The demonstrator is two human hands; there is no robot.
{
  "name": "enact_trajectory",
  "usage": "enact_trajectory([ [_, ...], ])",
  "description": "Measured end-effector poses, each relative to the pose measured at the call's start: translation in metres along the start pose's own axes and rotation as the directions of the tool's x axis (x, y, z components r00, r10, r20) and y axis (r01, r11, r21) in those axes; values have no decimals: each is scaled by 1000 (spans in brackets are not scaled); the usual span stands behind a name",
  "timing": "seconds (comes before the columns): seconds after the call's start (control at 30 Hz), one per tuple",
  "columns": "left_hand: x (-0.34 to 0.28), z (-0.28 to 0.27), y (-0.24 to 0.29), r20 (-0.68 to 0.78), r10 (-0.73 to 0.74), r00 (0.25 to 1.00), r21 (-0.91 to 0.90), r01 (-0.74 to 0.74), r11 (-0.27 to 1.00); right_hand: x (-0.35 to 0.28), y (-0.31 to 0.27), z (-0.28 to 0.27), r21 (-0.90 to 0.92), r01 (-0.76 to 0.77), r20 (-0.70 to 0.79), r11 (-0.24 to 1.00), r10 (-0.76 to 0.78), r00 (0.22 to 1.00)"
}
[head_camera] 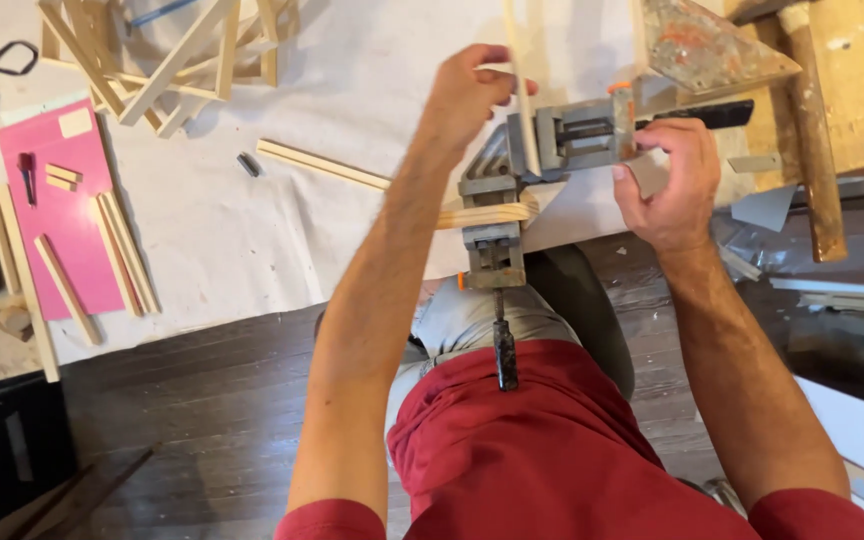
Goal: Assembling a wooden frame by positioning slats in a corner clamp and securing them with a hammer.
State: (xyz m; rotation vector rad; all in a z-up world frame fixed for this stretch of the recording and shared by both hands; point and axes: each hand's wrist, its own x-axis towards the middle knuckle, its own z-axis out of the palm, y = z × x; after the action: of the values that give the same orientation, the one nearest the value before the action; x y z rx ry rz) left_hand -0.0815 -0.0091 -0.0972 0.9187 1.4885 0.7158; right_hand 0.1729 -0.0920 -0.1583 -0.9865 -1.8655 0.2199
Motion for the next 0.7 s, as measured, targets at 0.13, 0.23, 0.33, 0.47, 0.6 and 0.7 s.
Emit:
enact_trajectory([
  [0.13,33,10,-35,69,89,994,13,-90,996,-5,9,6,-1,24,8,1000,-24,1000],
  [0.23,35,8,-37,65,123,990,165,-132,977,-4,5,5,-6,39,8,999,-39,999],
  [0.33,33,-21,-36,36,211,977,249,-213,945,-2,2,7,-12,45,8,999,-45,999],
  [0.47,-15,-83,-31,-78,499,863,396,-432,810,-2,2,4,-7,31,26,1000,-31,999],
  [0.6,-106,-96,-46,-152,466,872,447,-360,819,-2,2,5,-7,-1,30,1000,1,1000],
  [0.7,-131,-82,-88,37,503,863,455,-463,761,-5,4,9,-18,40,-4,999,-40,999],
])
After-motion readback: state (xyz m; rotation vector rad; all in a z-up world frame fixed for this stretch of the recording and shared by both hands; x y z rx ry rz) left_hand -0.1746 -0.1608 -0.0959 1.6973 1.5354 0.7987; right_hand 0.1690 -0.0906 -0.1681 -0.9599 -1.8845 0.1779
